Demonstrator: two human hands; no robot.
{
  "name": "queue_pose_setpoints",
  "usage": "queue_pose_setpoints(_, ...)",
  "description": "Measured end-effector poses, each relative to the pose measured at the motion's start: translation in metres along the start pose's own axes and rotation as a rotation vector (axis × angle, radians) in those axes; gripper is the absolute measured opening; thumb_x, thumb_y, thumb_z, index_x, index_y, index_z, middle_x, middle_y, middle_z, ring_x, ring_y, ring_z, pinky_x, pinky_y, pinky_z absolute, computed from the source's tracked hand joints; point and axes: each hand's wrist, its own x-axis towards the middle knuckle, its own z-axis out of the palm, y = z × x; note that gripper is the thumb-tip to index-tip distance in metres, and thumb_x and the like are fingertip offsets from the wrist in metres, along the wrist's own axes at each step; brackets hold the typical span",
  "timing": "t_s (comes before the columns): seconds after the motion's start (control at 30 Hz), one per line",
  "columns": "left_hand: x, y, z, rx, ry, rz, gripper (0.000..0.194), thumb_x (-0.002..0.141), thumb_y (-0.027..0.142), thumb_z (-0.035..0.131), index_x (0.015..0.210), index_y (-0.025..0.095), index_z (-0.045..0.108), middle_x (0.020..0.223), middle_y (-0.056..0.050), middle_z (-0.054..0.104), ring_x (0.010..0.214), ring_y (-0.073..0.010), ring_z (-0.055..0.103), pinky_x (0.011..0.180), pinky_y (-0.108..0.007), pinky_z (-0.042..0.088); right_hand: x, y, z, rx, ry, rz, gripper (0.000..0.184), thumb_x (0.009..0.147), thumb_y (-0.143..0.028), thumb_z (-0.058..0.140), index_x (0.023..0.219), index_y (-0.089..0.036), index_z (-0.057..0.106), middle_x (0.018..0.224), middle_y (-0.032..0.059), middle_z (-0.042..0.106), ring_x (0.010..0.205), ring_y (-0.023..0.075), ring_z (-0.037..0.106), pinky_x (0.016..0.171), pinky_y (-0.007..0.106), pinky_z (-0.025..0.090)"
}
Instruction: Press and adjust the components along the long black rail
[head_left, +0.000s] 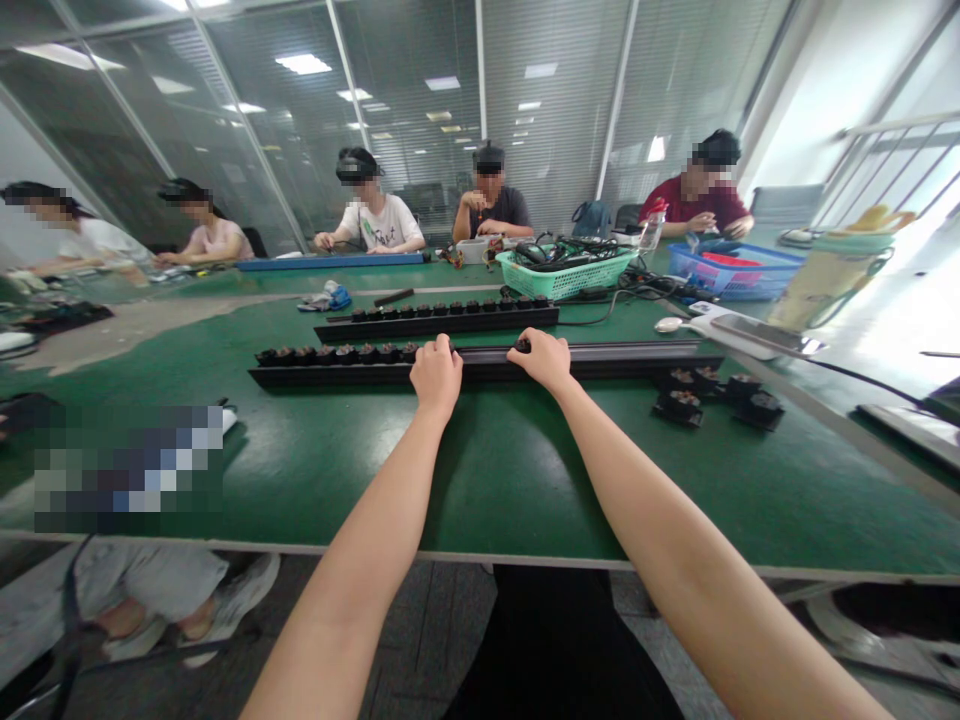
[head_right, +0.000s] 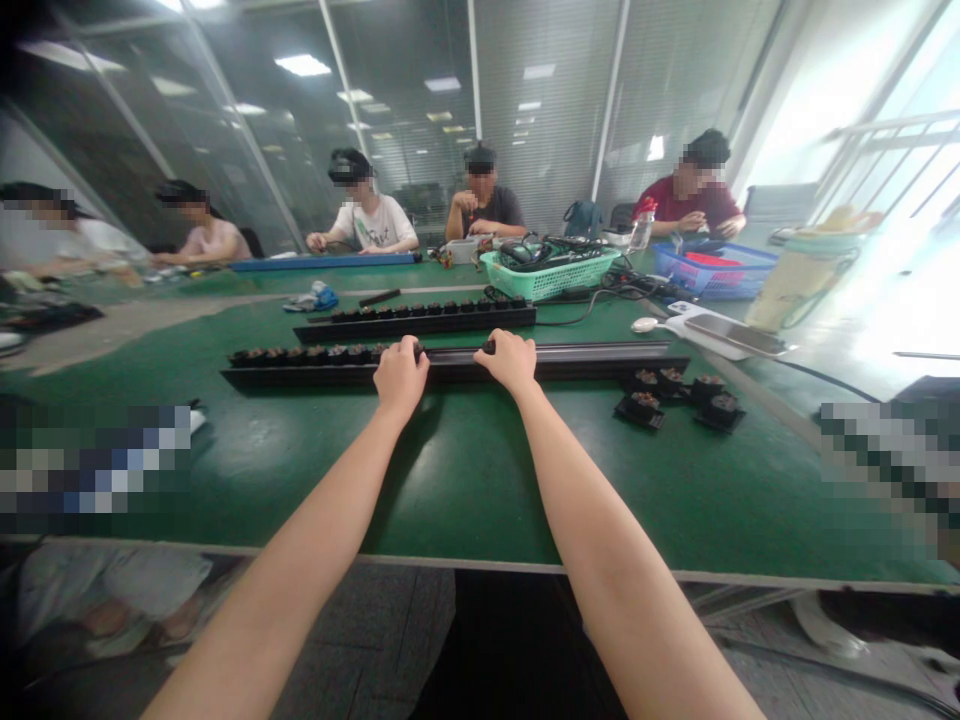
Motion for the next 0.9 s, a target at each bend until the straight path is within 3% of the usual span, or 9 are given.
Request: queue_pose_setpoints(0.9, -0.0007, 0.0004, -0.0007, 0.005, -0.002, 0.0, 0.032, 0.103, 0.026, 0.043, 0.131, 0.022, 0.058, 0.126, -0.014, 0.067, 0.122, -0.0274, 0.059, 0.094, -0.036, 0.054, 0.0013, 0.0003, -0.0011, -0.03, -0.01, -0.002, 0.022, 0.088, -0.041, 0.06, 0.1, -0.023, 0.066, 0.109, 0.008, 0.074, 0.103, 0.0294, 0.064, 0.089, 0.04, 0.036)
